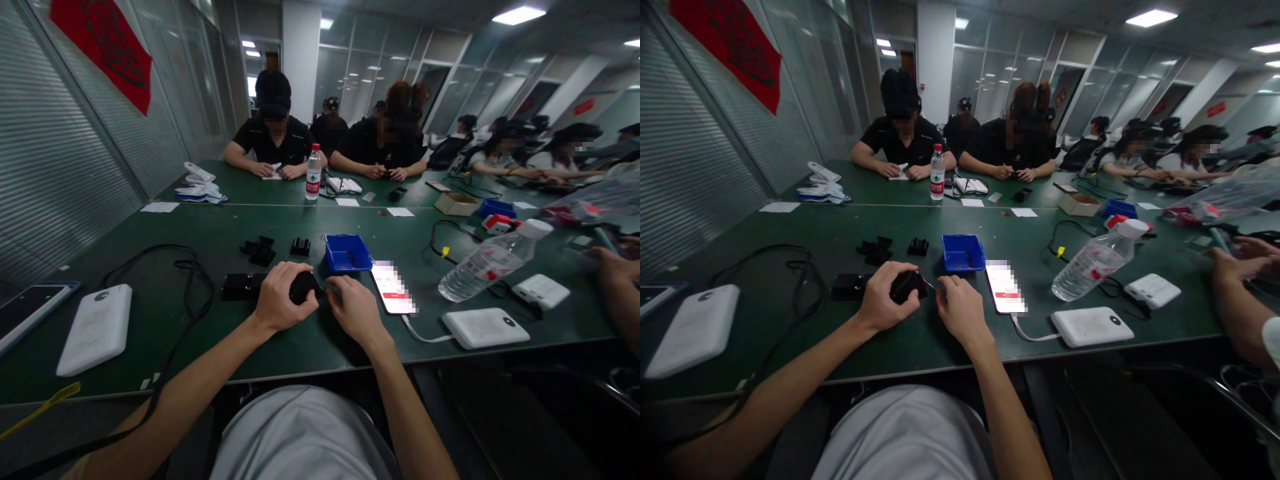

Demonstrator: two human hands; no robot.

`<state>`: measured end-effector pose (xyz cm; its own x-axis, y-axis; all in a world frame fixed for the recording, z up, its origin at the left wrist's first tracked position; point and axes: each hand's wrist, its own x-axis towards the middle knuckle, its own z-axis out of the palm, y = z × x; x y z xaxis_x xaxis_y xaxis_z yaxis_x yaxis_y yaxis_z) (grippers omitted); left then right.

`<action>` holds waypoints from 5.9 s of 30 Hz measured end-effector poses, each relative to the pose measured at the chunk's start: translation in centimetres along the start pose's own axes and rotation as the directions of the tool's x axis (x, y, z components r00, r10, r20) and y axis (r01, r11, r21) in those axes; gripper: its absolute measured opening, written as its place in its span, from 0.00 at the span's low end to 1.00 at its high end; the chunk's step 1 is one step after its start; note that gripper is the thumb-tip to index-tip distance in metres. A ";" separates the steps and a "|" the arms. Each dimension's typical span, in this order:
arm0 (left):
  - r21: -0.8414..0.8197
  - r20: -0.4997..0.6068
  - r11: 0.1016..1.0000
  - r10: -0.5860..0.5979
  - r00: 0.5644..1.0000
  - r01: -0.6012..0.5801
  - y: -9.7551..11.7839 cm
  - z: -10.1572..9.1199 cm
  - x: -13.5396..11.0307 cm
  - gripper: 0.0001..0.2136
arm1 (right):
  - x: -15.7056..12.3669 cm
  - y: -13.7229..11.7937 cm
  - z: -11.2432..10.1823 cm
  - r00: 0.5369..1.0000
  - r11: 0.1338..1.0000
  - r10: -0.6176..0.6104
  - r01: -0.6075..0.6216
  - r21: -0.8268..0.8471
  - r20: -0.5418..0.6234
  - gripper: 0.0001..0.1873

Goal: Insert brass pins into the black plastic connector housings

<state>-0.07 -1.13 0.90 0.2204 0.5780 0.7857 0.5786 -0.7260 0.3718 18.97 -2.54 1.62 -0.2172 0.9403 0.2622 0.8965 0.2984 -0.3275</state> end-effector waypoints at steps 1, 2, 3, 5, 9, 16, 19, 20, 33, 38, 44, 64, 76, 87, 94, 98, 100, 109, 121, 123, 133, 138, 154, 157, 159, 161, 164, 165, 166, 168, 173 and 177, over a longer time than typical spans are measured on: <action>-0.003 -0.003 1.000 0.005 1.000 -0.005 0.0 0.0 0.0 0.15 | 0.4 -0.4 0.0 0.999 1.000 -0.029 0.029 0.000 0.022 0.18; -0.004 -0.005 1.000 0.008 1.000 -0.008 0.0 0.0 0.0 0.15 | 0.7 -0.8 0.0 0.997 0.998 -0.064 0.064 0.000 0.051 0.21; -0.004 -0.007 1.000 0.009 1.000 -0.009 0.0 0.0 0.0 0.14 | 0.9 -1.2 0.1 0.992 0.996 -0.087 0.088 -0.003 0.089 0.23; -0.006 -0.003 1.000 0.004 1.000 -0.004 0.1 0.0 0.0 0.14 | 1.2 -1.6 0.2 0.982 0.994 -0.105 0.108 -0.015 0.157 0.24; -0.010 0.014 1.000 -0.005 1.000 0.005 0.1 0.0 0.0 0.15 | 1.1 -1.7 0.2 0.978 0.995 -0.065 0.079 -0.061 0.200 0.13; 0.006 0.041 1.000 -0.004 0.999 0.003 0.2 0.1 0.1 0.14 | 1.0 -1.0 0.0 0.983 0.995 0.007 0.011 -0.096 0.185 0.03; 0.002 0.052 1.000 -0.004 0.999 0.004 0.1 0.1 0.1 0.13 | 1.0 -1.0 -0.1 0.982 0.999 0.022 -0.015 -0.038 0.187 0.03; 0.001 0.056 1.000 -0.006 0.998 0.006 0.1 0.1 0.0 0.13 | 1.0 -1.0 -0.2 0.982 0.999 0.038 -0.036 -0.015 0.184 0.04; -0.190 0.296 0.980 0.107 0.949 -0.051 0.3 0.1 -0.2 0.14 | 2.8 3.4 -4.5 0.983 0.599 0.145 -0.177 0.781 0.111 0.20; -0.233 0.449 0.971 0.153 0.880 -0.050 0.4 0.3 -0.5 0.17 | 4.1 3.8 -6.6 0.996 0.358 0.003 -0.085 0.930 0.090 0.25; -0.233 0.550 0.972 0.130 0.825 0.002 0.5 0.2 -0.6 0.22 | 6.1 3.5 -7.3 0.951 0.249 -0.305 0.025 0.968 0.054 0.33; -0.129 0.645 0.991 0.068 0.761 0.021 0.2 0.5 -0.8 0.17 | 6.3 3.9 -3.9 0.855 0.057 -0.488 -0.166 0.984 0.173 0.14; -0.117 0.638 0.992 0.044 0.769 0.040 -0.4 0.0 -0.7 0.16 | 6.4 2.9 -2.5 0.807 0.025 -0.533 -0.287 0.958 0.256 0.14; -0.114 0.654 0.991 0.020 0.757 0.072 -0.5 -0.4 -0.3 0.17 | 6.2 2.9 -1.6 0.909 -0.036 -0.389 -0.176 0.984 0.149 0.28; -0.128 0.643 0.986 -0.002 0.766 0.109 -0.4 -0.5 -0.3 0.21 | 6.5 3.2 -1.4 0.889 -0.095 -0.454 -0.118 0.988 0.063 0.23; -0.124 0.647 0.988 0.008 0.762 0.095 -0.3 -0.4 -0.3 0.21 | 6.4 3.3 -1.5 0.881 -0.101 -0.462 -0.166 0.981 0.102 0.22; -0.123 0.656 0.990 0.025 0.754 0.074 -0.3 -0.3 -0.3 0.18 | 6.3 3.2 -1.7 0.870 -0.119 -0.483 -0.181 0.976 0.102 0.19; -0.121 0.672 0.991 0.037 0.740 0.059 -0.6 0.0 -0.5 0.16 | 6.0 2.6 -1.7 0.805 -0.146 -0.583 -0.241 0.959 0.113 0.14; -0.087 0.728 0.988 -0.024 0.685 0.127 -0.4 -0.4 -0.1 0.18 | 6.3 2.8 -1.1 0.756 -0.136 -0.649 -0.226 0.965 0.086 0.14; -0.089 0.725 0.987 -0.029 0.688 0.135 -0.4 -0.3 -0.1 0.18 | 6.3 2.7 -1.1 0.761 -0.131 -0.644 -0.209 0.969 0.077 0.13; -0.084 0.725 0.987 -0.036 0.688 0.140 -0.4 -0.3 -0.2 0.19 | 6.3 2.7 -1.3 0.784 -0.113 -0.620 -0.138 0.984 0.039 0.14; -0.094 0.716 0.987 -0.023 0.698 0.129 -0.4 -0.3 -0.2 0.18 | 6.3 2.8 -1.3 0.767 -0.122 -0.640 -0.157 0.980 0.043 0.16; -0.092 0.726 0.990 -0.008 0.687 0.108 -0.4 -0.3 -0.2 0.18 | 6.2 2.7 -1.4 0.833 -0.067 -0.545 -0.159 0.985 0.097 0.20; -0.083 0.730 0.990 -0.019 0.683 0.116 -0.4 -0.3 -0.1 0.19 | 6.2 2.7 -1.4 0.834 -0.064 -0.546 -0.130 0.990 0.074 0.20; -0.075 0.736 0.990 -0.023 0.677 0.116 -0.3 -0.3 0.0 0.19 | 6.2 2.8 -1.3 0.832 -0.068 -0.551 -0.110 0.992 0.054 0.19; -0.069 0.740 0.991 -0.024 0.672 0.112 -0.3 -0.3 0.0 0.19 | 6.3 2.8 -1.3 0.838 -0.071 -0.544 -0.097 0.993 0.043 0.19; -0.069 0.739 0.992 -0.020 0.673 0.106 -0.4 -0.3 -0.1 0.20 | 6.3 2.8 -1.4 0.843 -0.082 -0.538 -0.080 0.993 0.024 0.19; -0.072 0.739 0.992 -0.018 0.674 0.105 -0.4 -0.3 -0.1 0.20 | 6.3 2.8 -1.5 0.840 -0.085 -0.542 -0.078 0.993 0.019 0.18; -0.072 0.737 0.992 -0.019 0.675 0.106 -0.4 -0.3 -0.1 0.19 | 6.3 2.9 -1.6 0.835 -0.087 -0.549 -0.080 0.993 0.019 0.19; -0.070 0.735 0.992 -0.020 0.677 0.106 -0.4 -0.3 -0.2 0.19 | 6.3 2.8 -1.7 0.826 -0.097 -0.564 -0.090 0.991 0.020 0.19; -0.075 0.742 0.993 -0.007 0.670 0.094 -0.4 -0.3 -0.1 0.19 | 6.2 2.7 -1.7 0.812 -0.129 -0.584 -0.104 0.986 0.009 0.21; -0.071 0.751 0.992 -0.018 0.661 0.107 -0.3 -0.3 0.1 0.19 | 6.1 2.6 -1.7 0.815 -0.119 -0.577 -0.151 0.981 0.055 0.25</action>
<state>-0.47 -0.96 0.98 0.7249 0.6742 0.1413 0.5418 -0.6847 0.4875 20.66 3.71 3.91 -0.7157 0.6028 0.3527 -0.4532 -0.0167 -0.8912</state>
